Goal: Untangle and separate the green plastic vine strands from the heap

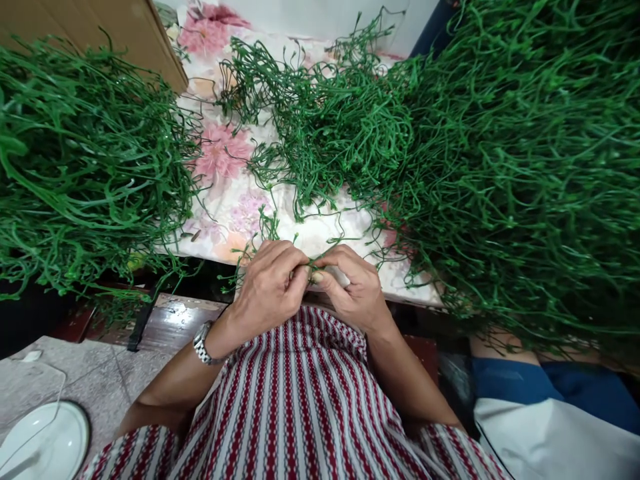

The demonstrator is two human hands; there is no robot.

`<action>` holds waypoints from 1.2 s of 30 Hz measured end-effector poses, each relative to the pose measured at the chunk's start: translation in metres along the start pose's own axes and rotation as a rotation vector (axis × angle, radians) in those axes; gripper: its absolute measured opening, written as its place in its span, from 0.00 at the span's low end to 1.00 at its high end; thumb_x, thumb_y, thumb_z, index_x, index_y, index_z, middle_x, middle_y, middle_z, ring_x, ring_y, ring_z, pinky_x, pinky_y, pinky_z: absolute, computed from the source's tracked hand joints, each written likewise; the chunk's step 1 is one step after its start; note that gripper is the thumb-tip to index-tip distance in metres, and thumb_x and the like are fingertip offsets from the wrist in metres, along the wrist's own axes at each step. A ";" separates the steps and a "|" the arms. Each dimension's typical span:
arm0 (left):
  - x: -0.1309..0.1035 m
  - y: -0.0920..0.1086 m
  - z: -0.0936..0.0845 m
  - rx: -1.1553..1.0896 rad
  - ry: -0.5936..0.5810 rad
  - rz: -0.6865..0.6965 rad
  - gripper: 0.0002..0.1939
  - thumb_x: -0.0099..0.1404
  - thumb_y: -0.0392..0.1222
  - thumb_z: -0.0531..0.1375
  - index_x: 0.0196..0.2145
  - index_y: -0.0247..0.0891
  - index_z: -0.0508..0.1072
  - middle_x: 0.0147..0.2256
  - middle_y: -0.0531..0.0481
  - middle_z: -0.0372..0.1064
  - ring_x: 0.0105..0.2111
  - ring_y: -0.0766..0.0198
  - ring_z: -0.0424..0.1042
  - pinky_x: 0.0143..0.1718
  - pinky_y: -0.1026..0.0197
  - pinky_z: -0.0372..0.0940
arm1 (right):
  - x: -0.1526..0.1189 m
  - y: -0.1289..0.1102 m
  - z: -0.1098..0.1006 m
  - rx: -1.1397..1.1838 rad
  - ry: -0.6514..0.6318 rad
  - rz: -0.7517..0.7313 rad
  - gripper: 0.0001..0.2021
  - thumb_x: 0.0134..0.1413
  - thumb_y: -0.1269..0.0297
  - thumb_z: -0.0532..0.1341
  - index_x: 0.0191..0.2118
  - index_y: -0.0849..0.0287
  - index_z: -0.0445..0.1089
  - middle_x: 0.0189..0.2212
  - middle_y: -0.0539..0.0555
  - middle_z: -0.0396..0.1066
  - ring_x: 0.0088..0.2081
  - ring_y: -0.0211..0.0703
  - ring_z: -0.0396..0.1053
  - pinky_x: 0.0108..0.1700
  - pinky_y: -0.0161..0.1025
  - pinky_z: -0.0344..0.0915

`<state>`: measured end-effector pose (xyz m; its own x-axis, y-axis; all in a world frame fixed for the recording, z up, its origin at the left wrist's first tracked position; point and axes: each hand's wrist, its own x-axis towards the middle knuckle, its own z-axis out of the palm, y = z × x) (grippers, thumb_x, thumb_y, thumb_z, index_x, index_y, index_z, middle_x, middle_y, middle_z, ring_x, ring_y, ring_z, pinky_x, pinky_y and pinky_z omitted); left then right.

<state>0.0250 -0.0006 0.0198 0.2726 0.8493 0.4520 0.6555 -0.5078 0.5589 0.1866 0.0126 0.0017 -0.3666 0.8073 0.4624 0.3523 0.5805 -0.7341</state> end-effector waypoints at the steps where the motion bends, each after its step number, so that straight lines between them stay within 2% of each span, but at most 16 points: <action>1: 0.000 0.000 0.000 -0.056 0.002 -0.022 0.05 0.60 0.30 0.54 0.28 0.36 0.65 0.26 0.50 0.64 0.30 0.64 0.64 0.34 0.59 0.60 | -0.001 0.000 -0.001 -0.007 0.001 -0.004 0.02 0.54 0.68 0.60 0.34 0.61 0.67 0.27 0.51 0.67 0.31 0.38 0.64 0.36 0.38 0.61; 5: -0.001 -0.001 0.001 -0.196 -0.031 -0.066 0.06 0.59 0.28 0.53 0.29 0.37 0.65 0.29 0.50 0.66 0.32 0.65 0.65 0.35 0.60 0.61 | -0.003 -0.001 -0.004 -0.010 -0.013 -0.010 0.02 0.55 0.70 0.59 0.35 0.61 0.67 0.28 0.52 0.67 0.33 0.38 0.64 0.35 0.36 0.61; 10: 0.002 -0.001 -0.003 -0.125 -0.121 -0.033 0.06 0.59 0.29 0.53 0.28 0.37 0.65 0.25 0.54 0.63 0.29 0.66 0.62 0.35 0.59 0.57 | -0.003 0.000 -0.007 0.063 -0.061 0.007 0.02 0.55 0.70 0.59 0.33 0.62 0.67 0.25 0.50 0.65 0.30 0.35 0.63 0.34 0.34 0.60; 15: 0.007 -0.003 -0.007 -0.118 -0.216 0.021 0.03 0.59 0.32 0.54 0.30 0.36 0.65 0.26 0.52 0.63 0.31 0.64 0.62 0.38 0.58 0.56 | 0.005 0.000 -0.014 0.082 -0.130 0.028 0.09 0.57 0.63 0.58 0.30 0.62 0.66 0.24 0.49 0.62 0.28 0.34 0.61 0.31 0.33 0.58; 20: 0.010 -0.005 -0.005 -0.138 -0.199 0.016 0.02 0.61 0.35 0.55 0.31 0.36 0.68 0.26 0.52 0.66 0.30 0.64 0.63 0.37 0.58 0.56 | 0.010 0.000 -0.019 0.098 -0.182 0.014 0.15 0.51 0.54 0.62 0.31 0.62 0.67 0.25 0.49 0.63 0.28 0.34 0.61 0.30 0.33 0.57; 24: 0.009 -0.008 -0.005 -0.110 -0.177 0.048 0.06 0.61 0.35 0.56 0.26 0.36 0.69 0.22 0.53 0.65 0.28 0.65 0.62 0.35 0.58 0.55 | 0.006 0.001 -0.016 0.013 -0.210 0.026 0.10 0.54 0.60 0.61 0.31 0.63 0.66 0.26 0.50 0.63 0.29 0.35 0.61 0.31 0.33 0.58; 27: 0.008 -0.010 -0.005 -0.123 -0.203 0.085 0.08 0.62 0.34 0.55 0.25 0.36 0.69 0.21 0.53 0.63 0.27 0.65 0.61 0.34 0.58 0.54 | 0.003 0.002 -0.017 -0.036 -0.243 -0.032 0.07 0.56 0.64 0.58 0.34 0.65 0.67 0.27 0.52 0.64 0.31 0.37 0.63 0.33 0.34 0.60; 31: 0.005 -0.007 -0.006 -0.083 -0.269 0.098 0.09 0.61 0.31 0.52 0.27 0.36 0.69 0.22 0.53 0.60 0.28 0.64 0.59 0.34 0.57 0.53 | 0.000 0.001 -0.020 -0.150 -0.263 -0.079 0.08 0.57 0.64 0.57 0.35 0.65 0.67 0.28 0.55 0.66 0.33 0.40 0.63 0.36 0.37 0.62; 36: 0.005 -0.003 -0.005 0.017 -0.367 0.104 0.08 0.59 0.28 0.50 0.28 0.35 0.67 0.25 0.51 0.62 0.29 0.63 0.59 0.35 0.56 0.54 | -0.002 -0.002 -0.019 -0.329 -0.265 -0.112 0.09 0.59 0.63 0.55 0.31 0.62 0.66 0.27 0.54 0.65 0.30 0.40 0.62 0.36 0.39 0.62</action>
<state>0.0207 0.0048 0.0245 0.5704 0.7898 0.2255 0.6217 -0.5946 0.5099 0.2025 0.0119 0.0117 -0.6112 0.7072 0.3554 0.5377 0.7005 -0.4692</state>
